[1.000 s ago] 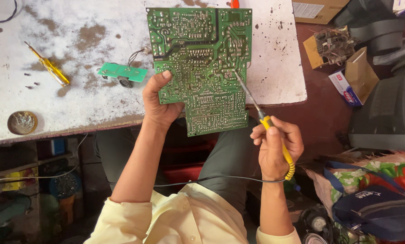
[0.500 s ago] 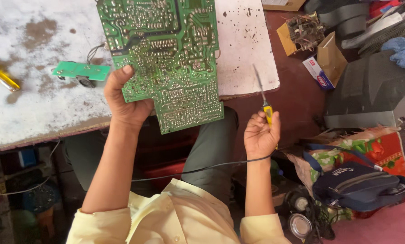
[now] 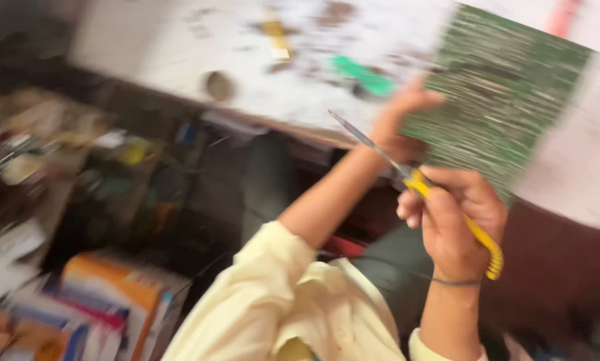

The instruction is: The person uses a soldering iron to work on the solder joints of a large green circuit board, then switches to a smaller green circuit board and continues soldering. The person holds the boards by hand while applying the soldering iron to various points on the back of the boards.

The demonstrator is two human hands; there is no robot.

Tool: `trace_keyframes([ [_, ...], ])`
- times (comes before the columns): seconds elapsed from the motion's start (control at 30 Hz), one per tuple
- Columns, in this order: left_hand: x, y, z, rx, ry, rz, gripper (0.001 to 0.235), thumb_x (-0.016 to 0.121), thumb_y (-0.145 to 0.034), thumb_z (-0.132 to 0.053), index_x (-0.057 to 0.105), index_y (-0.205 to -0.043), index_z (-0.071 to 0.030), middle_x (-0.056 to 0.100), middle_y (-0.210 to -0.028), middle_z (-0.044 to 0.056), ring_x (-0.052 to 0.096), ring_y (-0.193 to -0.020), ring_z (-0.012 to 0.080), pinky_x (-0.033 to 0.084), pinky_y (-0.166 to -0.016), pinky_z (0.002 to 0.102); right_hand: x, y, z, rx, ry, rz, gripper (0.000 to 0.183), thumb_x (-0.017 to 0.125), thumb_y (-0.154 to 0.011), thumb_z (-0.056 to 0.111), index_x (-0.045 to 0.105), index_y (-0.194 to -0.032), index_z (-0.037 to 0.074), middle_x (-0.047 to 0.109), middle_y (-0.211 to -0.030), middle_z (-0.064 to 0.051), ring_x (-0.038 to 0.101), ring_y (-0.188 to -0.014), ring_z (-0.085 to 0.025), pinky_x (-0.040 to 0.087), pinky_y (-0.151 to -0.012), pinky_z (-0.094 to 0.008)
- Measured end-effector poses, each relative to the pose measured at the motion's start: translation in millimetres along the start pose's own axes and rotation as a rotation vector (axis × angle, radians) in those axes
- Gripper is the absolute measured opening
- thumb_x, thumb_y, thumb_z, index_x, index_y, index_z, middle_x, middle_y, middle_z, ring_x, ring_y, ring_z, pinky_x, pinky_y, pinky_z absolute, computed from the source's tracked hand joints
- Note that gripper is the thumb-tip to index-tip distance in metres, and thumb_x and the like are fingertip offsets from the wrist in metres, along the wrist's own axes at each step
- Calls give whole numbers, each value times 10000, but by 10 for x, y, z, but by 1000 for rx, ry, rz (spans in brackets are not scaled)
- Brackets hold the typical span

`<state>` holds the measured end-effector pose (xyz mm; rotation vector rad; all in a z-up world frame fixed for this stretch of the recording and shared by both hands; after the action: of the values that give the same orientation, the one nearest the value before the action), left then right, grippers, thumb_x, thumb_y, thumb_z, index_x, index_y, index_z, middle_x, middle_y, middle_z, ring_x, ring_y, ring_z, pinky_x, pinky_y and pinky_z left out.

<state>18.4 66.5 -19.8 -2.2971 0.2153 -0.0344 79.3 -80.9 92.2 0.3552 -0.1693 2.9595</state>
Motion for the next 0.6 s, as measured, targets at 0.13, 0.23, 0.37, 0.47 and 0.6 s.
trace_keyframes([
  [0.13, -19, -190, -147, -75, 188, -77, 649, 825, -729, -128, 598, -1336, -115, 558, -1377, 99, 567, -1295, 274, 477, -1115, 403, 1202, -428, -131, -156, 389, 249, 164, 673, -1032, 4, 683, -1190, -42, 744, -988, -93, 693, -820, -104, 583, -763, -237],
  [0.23, -165, -153, -276, -76, 224, -68, 687, 834, -716, -83, 580, -1353, -128, 521, -1423, 106, 541, -1332, 281, 454, -1136, 384, 1747, -666, -240, -192, 494, 324, 156, 716, -1017, 51, 720, -1149, -32, 735, -897, -63, 634, -771, -49, 542, -699, -210],
  [0.37, -153, 13, -345, -83, 300, -49, 746, 845, -699, -23, 557, -1376, -146, 471, -1483, 116, 506, -1380, 290, 423, -1165, 360, 2087, -800, -269, -260, 614, 360, 151, 734, -996, 70, 735, -1126, -7, 751, -867, -47, 651, -759, -45, 535, -673, -217],
  [0.47, -170, -8, -288, -54, 319, -62, 794, 853, -686, 22, 539, -1393, -159, 434, -1529, 124, 480, -1417, 297, 400, -1186, 341, 2177, -847, -309, -279, 617, 379, 150, 737, -985, 93, 732, -1110, 9, 753, -867, -58, 673, -756, -62, 550, -682, -233],
  [0.6, -161, -53, -291, 19, 380, -110, 863, 864, -669, 83, 515, -1415, -176, 385, -1589, 134, 446, -1465, 305, 369, -1214, 316, 2194, -806, -284, -377, 617, 391, 130, 732, -987, 116, 716, -1092, 43, 754, -953, -102, 740, -838, -120, 589, -764, -274],
])
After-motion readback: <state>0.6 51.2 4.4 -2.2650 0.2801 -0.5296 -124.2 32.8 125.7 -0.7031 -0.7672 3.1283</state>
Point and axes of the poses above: each hand's wrist, its own y-axis away from the middle knuckle, its own x-axis out of the palm, z = x × y, the point moved 8 cm from there along -y, towards the middle knuckle
